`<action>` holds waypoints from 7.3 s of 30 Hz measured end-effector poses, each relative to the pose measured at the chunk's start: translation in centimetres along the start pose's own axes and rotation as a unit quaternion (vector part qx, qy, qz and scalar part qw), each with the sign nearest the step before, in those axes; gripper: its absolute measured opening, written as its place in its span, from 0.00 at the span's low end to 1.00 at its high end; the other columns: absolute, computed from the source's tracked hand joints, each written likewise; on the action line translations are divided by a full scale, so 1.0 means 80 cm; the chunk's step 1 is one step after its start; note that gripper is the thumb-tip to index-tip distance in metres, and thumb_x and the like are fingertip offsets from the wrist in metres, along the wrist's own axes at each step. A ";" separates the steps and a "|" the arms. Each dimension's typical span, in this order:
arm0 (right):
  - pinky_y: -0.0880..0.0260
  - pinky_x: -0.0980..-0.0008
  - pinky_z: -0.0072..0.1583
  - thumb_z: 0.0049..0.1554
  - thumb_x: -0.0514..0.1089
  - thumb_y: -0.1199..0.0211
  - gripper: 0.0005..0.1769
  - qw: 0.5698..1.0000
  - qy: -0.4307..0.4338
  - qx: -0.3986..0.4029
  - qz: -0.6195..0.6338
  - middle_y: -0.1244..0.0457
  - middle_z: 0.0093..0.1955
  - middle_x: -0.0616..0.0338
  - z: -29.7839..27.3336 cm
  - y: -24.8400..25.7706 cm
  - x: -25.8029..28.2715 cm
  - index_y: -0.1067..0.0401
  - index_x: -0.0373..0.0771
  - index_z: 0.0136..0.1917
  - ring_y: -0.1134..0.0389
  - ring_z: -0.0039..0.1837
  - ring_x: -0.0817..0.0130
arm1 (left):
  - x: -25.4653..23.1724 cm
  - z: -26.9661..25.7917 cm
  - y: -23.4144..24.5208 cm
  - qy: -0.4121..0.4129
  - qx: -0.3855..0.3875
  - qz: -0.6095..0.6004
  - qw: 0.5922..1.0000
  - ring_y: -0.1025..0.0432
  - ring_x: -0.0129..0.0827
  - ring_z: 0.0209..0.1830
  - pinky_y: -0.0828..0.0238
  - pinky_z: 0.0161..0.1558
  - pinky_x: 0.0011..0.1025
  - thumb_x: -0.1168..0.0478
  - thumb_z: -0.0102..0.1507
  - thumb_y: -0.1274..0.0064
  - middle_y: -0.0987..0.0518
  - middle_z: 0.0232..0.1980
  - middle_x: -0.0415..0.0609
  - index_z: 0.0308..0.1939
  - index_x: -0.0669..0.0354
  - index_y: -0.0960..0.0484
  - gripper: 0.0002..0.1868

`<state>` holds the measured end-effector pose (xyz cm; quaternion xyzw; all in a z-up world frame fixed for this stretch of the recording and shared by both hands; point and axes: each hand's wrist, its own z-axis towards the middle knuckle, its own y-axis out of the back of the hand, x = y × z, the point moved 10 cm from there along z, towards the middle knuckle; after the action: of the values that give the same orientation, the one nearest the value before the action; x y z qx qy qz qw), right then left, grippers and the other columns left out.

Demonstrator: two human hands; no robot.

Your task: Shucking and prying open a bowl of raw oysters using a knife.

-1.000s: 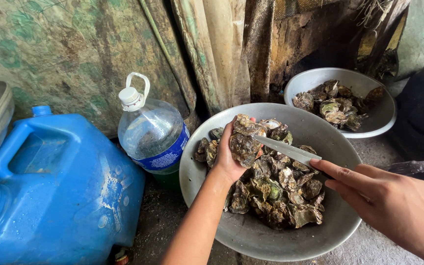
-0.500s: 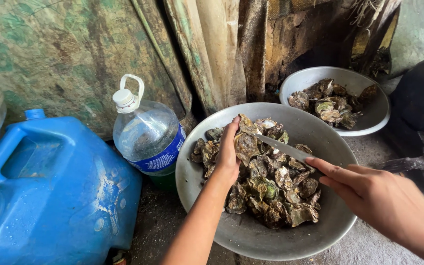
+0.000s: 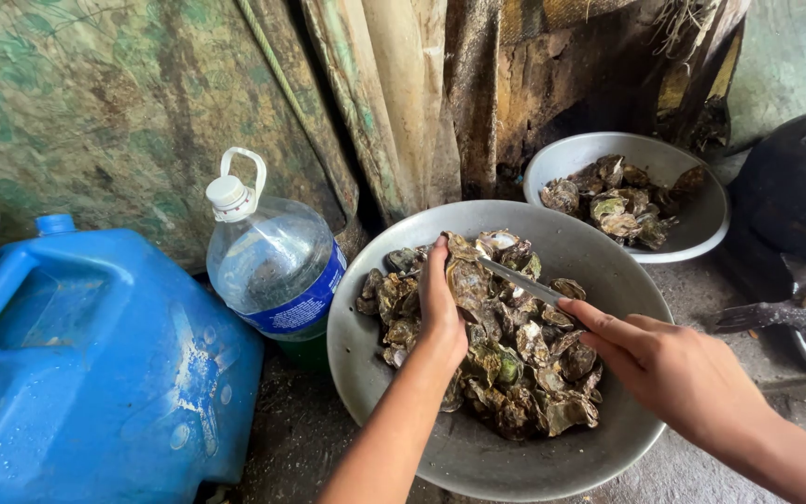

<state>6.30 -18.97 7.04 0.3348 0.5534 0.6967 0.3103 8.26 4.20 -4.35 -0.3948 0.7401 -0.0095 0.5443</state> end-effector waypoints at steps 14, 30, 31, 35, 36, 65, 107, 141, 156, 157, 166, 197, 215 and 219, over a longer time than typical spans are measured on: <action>0.65 0.72 0.28 0.62 0.58 0.42 0.25 0.699 -0.335 0.234 0.587 0.55 0.24 0.69 -0.016 -0.090 -0.016 0.28 0.68 0.72 0.60 0.24 0.77 | -0.004 0.029 0.013 -0.044 0.022 -0.024 0.998 0.29 0.38 0.56 0.35 0.57 0.43 0.34 0.61 0.54 0.23 0.54 0.51 0.59 0.53 0.26 0.33; 0.55 0.71 0.32 0.63 0.49 0.39 0.26 0.821 -0.287 0.076 0.488 0.50 0.28 0.64 0.003 -0.055 -0.124 0.22 0.58 0.74 0.52 0.30 0.73 | -0.050 0.020 -0.009 -0.065 0.176 0.081 0.979 0.34 0.46 0.72 0.48 0.73 0.40 0.52 0.44 0.29 0.27 0.65 0.58 0.69 0.56 0.47 0.57; 0.55 0.71 0.32 0.63 0.49 0.39 0.26 0.822 -0.289 0.074 0.486 0.50 0.28 0.64 0.005 -0.041 -0.113 0.22 0.58 0.74 0.52 0.30 0.73 | -0.047 0.022 -0.010 -0.064 0.179 0.079 0.979 0.34 0.46 0.72 0.48 0.73 0.40 0.52 0.44 0.29 0.27 0.65 0.58 0.69 0.56 0.47 0.57; 0.51 0.73 0.34 0.61 0.51 0.38 0.22 0.846 -0.278 0.055 0.452 0.46 0.28 0.66 0.007 0.001 -0.085 0.23 0.56 0.69 0.50 0.31 0.76 | -0.077 0.007 -0.009 -0.217 0.097 0.344 0.908 0.36 0.48 0.71 0.39 0.70 0.45 0.53 0.47 0.31 0.33 0.68 0.58 0.73 0.53 0.45 0.54; 0.49 0.74 0.35 0.61 0.51 0.38 0.22 0.856 -0.269 0.054 0.438 0.43 0.28 0.66 0.008 0.008 -0.079 0.23 0.56 0.68 0.49 0.32 0.77 | -0.089 -0.002 -0.010 -0.252 0.064 0.433 0.863 0.37 0.49 0.71 0.37 0.68 0.48 0.53 0.49 0.32 0.37 0.70 0.59 0.74 0.52 0.43 0.53; 0.21 0.66 0.58 0.58 0.63 0.39 0.27 0.931 -0.186 0.182 0.256 0.25 0.55 0.67 -0.009 -0.022 -0.030 0.29 0.76 0.72 0.22 0.51 0.71 | -0.080 0.028 0.026 -0.158 0.066 -0.068 0.983 0.25 0.42 0.58 0.31 0.63 0.40 0.33 0.48 0.37 0.19 0.57 0.55 0.75 0.51 0.43 0.58; 0.30 0.60 0.38 0.59 0.59 0.43 0.31 0.988 0.055 0.145 0.026 0.35 0.34 0.67 -0.029 -0.035 0.040 0.38 0.75 0.76 0.32 0.32 0.65 | -0.100 -0.022 0.023 -0.293 -0.086 0.178 0.935 0.22 0.26 0.35 0.31 0.37 0.26 0.50 0.69 0.55 0.16 0.38 0.43 0.44 0.57 0.17 0.17; 0.28 0.61 0.40 0.60 0.59 0.45 0.35 0.979 0.010 0.195 -0.056 0.35 0.38 0.68 -0.039 -0.013 0.061 0.46 0.78 0.79 0.32 0.33 0.66 | -0.112 -0.022 0.030 -0.340 -0.079 0.136 0.927 0.22 0.22 0.30 0.35 0.32 0.23 0.49 0.71 0.58 0.16 0.32 0.43 0.41 0.58 0.16 0.20; 0.33 0.58 0.35 0.62 0.58 0.40 0.26 0.955 -0.055 0.234 0.175 0.41 0.29 0.44 -0.024 -0.078 0.025 0.29 0.76 0.74 0.46 0.30 0.61 | -0.116 -0.014 0.057 -0.337 -0.156 0.165 0.914 0.27 0.25 0.27 0.35 0.32 0.27 0.48 0.69 0.58 0.14 0.33 0.47 0.40 0.61 0.14 0.22; 0.33 0.58 0.35 0.62 0.58 0.40 0.26 0.955 -0.055 0.233 0.175 0.41 0.29 0.44 -0.028 -0.082 0.022 0.29 0.76 0.74 0.46 0.30 0.61 | -0.119 -0.015 0.054 -0.338 -0.155 0.165 0.913 0.27 0.25 0.27 0.35 0.32 0.27 0.48 0.69 0.58 0.14 0.33 0.47 0.40 0.61 0.14 0.22; 0.29 0.59 0.38 0.62 0.57 0.38 0.25 0.964 -0.042 0.206 0.160 0.39 0.28 0.50 -0.027 -0.066 0.037 0.31 0.76 0.73 0.40 0.30 0.51 | -0.120 -0.022 0.053 -0.340 -0.161 0.162 0.912 0.27 0.26 0.28 0.34 0.35 0.28 0.48 0.70 0.58 0.15 0.32 0.46 0.39 0.61 0.14 0.23; 0.30 0.60 0.38 0.63 0.56 0.46 0.32 0.987 0.033 0.134 -0.079 0.36 0.38 0.67 -0.008 -0.032 0.056 0.45 0.76 0.79 0.32 0.34 0.65 | -0.075 0.043 0.097 -0.201 -0.154 -0.210 0.944 0.23 0.35 0.41 0.26 0.43 0.34 0.44 0.65 0.59 0.19 0.41 0.48 0.43 0.58 0.20 0.22; 0.24 0.61 0.44 0.58 0.61 0.41 0.27 0.976 -0.056 0.159 0.137 0.26 0.40 0.56 -0.003 -0.018 0.042 0.34 0.79 0.71 0.24 0.38 0.57 | -0.076 0.050 0.098 -0.175 -0.121 -0.246 0.946 0.23 0.35 0.44 0.27 0.48 0.35 0.43 0.66 0.59 0.18 0.41 0.48 0.43 0.55 0.20 0.22; 0.26 0.61 0.39 0.59 0.62 0.41 0.27 0.984 0.050 0.067 0.155 0.26 0.40 0.62 -0.020 -0.054 -0.007 0.30 0.77 0.72 0.26 0.34 0.59 | -0.143 0.009 0.063 -0.355 0.033 0.061 0.932 0.22 0.33 0.40 0.25 0.44 0.32 0.46 0.69 0.60 0.16 0.40 0.48 0.48 0.59 0.18 0.22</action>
<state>5.57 -19.49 2.46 0.4011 0.5554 0.7134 0.1470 7.07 14.79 2.24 -0.3082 0.5211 0.1403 0.7834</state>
